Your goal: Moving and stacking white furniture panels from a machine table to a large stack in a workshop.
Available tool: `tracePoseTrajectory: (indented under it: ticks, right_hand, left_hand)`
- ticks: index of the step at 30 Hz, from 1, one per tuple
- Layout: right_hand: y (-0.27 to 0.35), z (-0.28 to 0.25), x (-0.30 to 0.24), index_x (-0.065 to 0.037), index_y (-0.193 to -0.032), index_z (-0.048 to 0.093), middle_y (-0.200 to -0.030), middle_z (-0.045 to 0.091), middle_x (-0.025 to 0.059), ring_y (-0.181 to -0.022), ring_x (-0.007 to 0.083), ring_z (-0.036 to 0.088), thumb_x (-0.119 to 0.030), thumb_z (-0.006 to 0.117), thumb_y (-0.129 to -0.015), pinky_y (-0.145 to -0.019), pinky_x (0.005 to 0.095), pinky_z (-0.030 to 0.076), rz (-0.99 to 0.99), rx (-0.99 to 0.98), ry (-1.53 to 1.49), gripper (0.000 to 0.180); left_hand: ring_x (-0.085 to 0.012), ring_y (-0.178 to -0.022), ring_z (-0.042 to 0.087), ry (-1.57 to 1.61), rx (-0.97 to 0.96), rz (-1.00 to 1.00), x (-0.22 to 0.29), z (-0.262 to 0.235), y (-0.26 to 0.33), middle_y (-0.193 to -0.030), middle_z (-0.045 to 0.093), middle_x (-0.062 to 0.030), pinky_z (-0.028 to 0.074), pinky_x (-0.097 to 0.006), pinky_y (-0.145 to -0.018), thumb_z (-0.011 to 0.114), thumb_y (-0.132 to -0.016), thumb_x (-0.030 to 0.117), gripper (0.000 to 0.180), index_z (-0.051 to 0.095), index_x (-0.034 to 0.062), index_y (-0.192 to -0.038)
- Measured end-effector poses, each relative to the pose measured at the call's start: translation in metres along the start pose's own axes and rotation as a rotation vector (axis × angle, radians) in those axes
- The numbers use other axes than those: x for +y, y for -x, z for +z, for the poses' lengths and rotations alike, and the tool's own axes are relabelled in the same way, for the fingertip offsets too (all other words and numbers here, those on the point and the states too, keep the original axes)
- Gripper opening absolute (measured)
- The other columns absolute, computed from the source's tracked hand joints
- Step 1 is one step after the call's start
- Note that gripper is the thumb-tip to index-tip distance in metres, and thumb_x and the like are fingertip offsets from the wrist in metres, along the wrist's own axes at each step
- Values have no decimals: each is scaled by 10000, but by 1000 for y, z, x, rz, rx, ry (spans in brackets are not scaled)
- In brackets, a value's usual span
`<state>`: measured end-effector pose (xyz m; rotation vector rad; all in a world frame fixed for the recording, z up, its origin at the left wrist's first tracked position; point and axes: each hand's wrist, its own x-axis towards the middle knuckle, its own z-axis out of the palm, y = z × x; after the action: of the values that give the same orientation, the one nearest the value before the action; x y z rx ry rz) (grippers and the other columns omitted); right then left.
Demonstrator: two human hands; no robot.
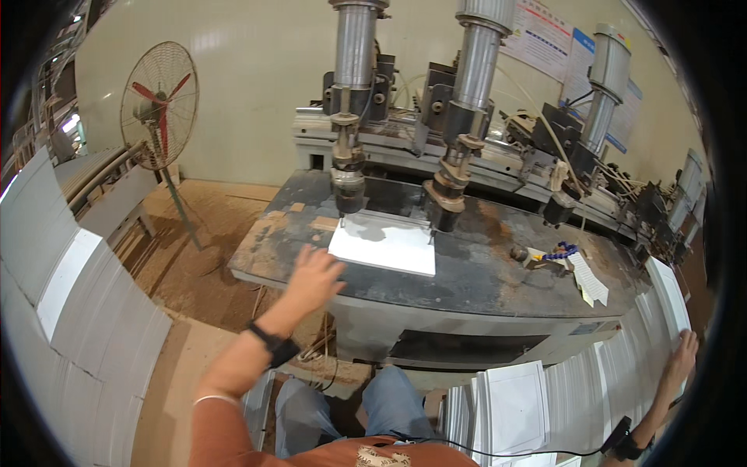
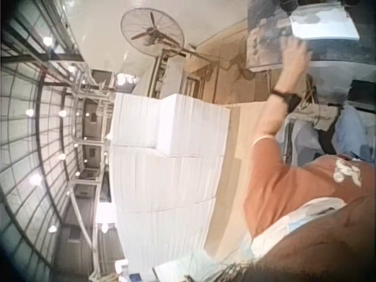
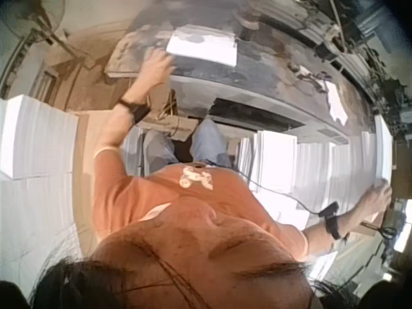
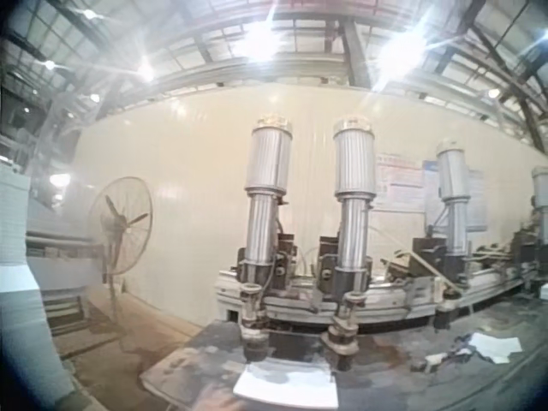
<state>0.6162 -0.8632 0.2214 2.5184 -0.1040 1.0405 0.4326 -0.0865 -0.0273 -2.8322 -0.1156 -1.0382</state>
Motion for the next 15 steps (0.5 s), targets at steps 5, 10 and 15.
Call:
tracePoseTrajectory:
  ticks: [5,10,15]
  right_hand:
    - [-2,-5,-45,-12,-1207,578,-1217,580,218,-1146,396,549,92,636,-733,-960,448,470,-72,385,-45,489]
    - [-8,-6,-7,-22,-1016,662,-1148,628,210,-1125,406,569,-20,781,-650,-960,453,469,143,62,-89,385]
    - [2,-13,-7,-101,-925,736,-1015,615,120,-1031,327,586,-91,801,-661,-858,422,506,112,215,-32,272]
  left_hand:
    - [-333,-1351,425,168,-247,-311,49,115,-60,-1339,561,-127,257,-600,-1141,640,-876,515,597,583,106,-1305]
    - [-341,-1369,416,270,-171,-290,35,140,-50,-1419,530,-147,225,-621,-1142,654,-847,544,698,558,91,-1369]
    - [-353,-1408,370,250,-270,-321,30,140,-52,-1472,480,-158,204,-581,-1171,652,-871,512,684,536,73,-1383]
